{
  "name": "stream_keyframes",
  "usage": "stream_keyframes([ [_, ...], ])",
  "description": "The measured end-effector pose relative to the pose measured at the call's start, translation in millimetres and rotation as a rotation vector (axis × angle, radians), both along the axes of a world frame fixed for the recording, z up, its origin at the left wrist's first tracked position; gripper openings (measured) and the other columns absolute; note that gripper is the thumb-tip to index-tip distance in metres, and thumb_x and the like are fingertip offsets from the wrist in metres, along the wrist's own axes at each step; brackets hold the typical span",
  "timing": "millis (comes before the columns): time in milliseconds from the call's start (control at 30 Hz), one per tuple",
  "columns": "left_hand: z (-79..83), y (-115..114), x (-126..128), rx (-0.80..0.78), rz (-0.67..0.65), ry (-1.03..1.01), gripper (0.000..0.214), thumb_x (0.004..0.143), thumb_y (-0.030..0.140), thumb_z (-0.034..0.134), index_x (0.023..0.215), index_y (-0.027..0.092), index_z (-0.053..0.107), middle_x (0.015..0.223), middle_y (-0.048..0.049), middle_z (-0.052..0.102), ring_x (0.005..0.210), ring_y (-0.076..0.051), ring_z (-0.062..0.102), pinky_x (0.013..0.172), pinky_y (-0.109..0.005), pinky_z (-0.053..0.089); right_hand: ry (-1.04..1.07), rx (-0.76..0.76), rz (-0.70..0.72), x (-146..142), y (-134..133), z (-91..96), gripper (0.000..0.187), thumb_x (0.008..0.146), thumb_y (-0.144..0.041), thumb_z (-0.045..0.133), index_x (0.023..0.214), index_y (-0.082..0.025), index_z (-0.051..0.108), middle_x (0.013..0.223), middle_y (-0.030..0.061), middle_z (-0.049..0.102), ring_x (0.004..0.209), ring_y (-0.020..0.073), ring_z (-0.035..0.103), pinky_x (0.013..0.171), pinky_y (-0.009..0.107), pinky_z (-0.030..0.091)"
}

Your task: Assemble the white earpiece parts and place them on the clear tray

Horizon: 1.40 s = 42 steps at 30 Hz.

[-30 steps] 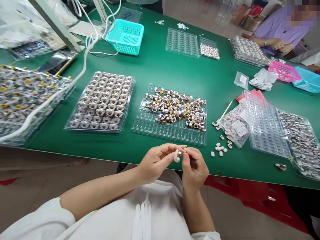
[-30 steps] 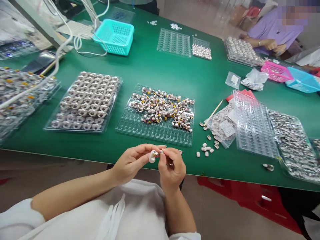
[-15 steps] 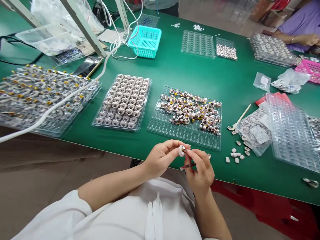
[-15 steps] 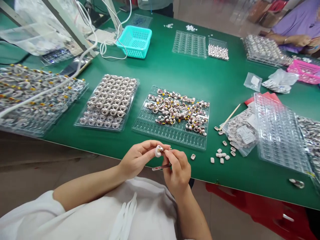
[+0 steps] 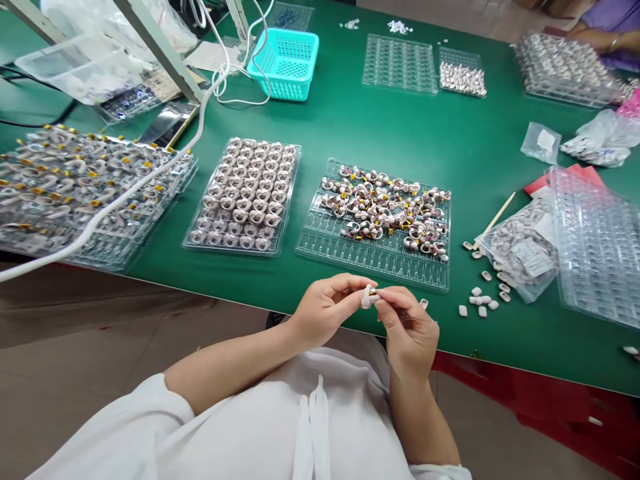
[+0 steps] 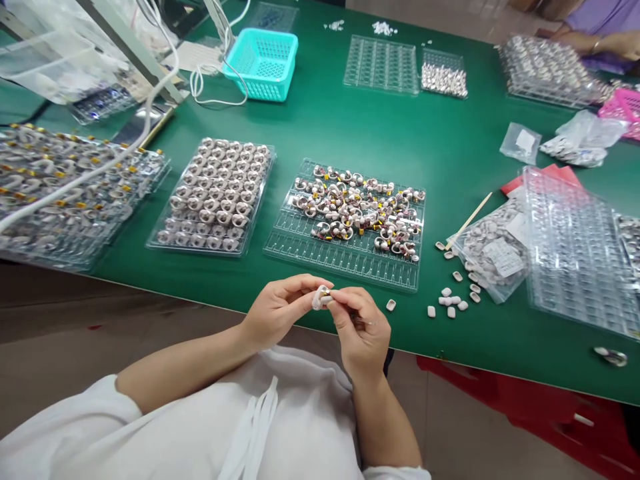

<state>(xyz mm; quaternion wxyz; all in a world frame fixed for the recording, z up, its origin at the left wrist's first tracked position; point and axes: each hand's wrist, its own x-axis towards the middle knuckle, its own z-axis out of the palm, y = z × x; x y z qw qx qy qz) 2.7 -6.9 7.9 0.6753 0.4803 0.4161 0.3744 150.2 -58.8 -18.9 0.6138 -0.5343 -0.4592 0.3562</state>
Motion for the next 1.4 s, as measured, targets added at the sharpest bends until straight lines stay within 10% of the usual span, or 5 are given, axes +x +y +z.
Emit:
stream_keyframes([
  [1400, -16.3, 0, -6, 0.706, -0.043, 0.207, 0.033, 0.095, 0.012, 0.058, 0.125, 0.018, 0.070, 0.089, -0.0066, 0.074, 0.078, -0.012, 0.068, 0.073, -0.021, 0.056, 0.182, -0.191, 0.085, 5, 3, -4.9, 0.015, 0.089, -0.027, 0.070, 0.102, -0.026, 0.077, 0.077, 0.0001, 0.067, 0.059, 0.0086, 0.053, 0.050, 0.021, 0.045],
])
